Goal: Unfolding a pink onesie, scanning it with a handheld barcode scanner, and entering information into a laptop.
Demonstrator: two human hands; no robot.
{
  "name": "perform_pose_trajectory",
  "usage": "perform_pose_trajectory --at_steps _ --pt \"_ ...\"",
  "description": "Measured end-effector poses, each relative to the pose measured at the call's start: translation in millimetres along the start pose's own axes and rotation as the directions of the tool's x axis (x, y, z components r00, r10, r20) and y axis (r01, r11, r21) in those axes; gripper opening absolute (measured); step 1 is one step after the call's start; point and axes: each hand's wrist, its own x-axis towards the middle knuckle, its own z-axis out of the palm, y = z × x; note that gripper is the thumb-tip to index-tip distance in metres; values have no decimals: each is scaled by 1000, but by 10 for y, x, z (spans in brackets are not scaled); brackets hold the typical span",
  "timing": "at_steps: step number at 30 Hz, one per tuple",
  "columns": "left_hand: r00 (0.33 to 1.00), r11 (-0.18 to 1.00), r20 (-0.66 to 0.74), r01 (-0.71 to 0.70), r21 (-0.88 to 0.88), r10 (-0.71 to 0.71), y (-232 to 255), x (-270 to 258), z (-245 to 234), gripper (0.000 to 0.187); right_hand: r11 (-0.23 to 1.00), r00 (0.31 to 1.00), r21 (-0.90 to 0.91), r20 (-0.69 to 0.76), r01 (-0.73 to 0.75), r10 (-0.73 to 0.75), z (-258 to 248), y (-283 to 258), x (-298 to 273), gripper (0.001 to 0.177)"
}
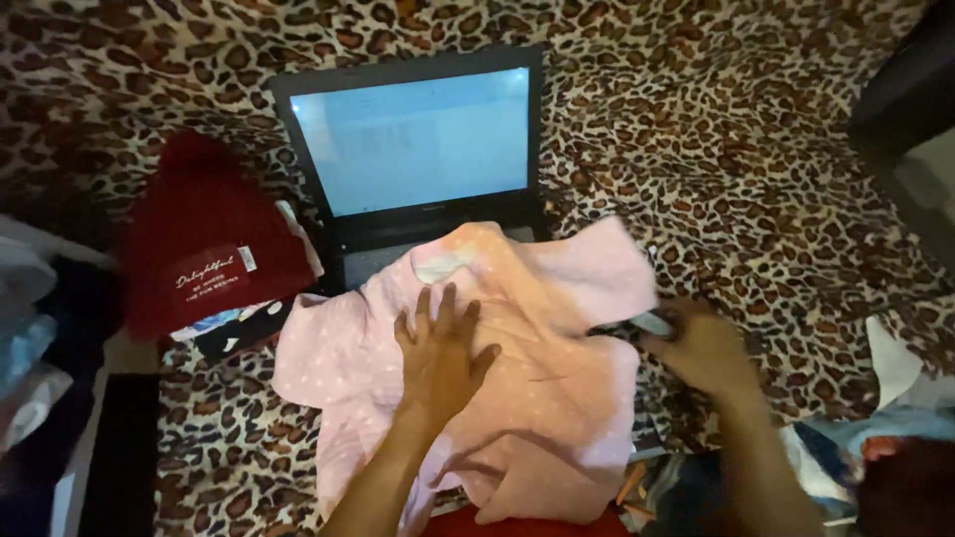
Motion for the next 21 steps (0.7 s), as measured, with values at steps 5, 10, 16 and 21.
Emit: perform_pose_trajectory --at_steps 5,10,16,21 --pt "985 994 -144 -87 63 95 -51 -68 139 60 973 973 -16 -11 -232 232 -534 459 -145 74" --pt "989 998 -136 -61 19 63 -26 -97 154 58 966 957 -14 -143 -256 252 -664 1394 -6 73" --pt "956 992 -267 -125 22 126 -31 -115 135 56 888 916 460 -366 25 163 -758 951 -170 34" --pt "951 986 -262 -150 79 165 -47 -110 187 52 941 999 334 12 -51 50 -625 -528 -289 53"
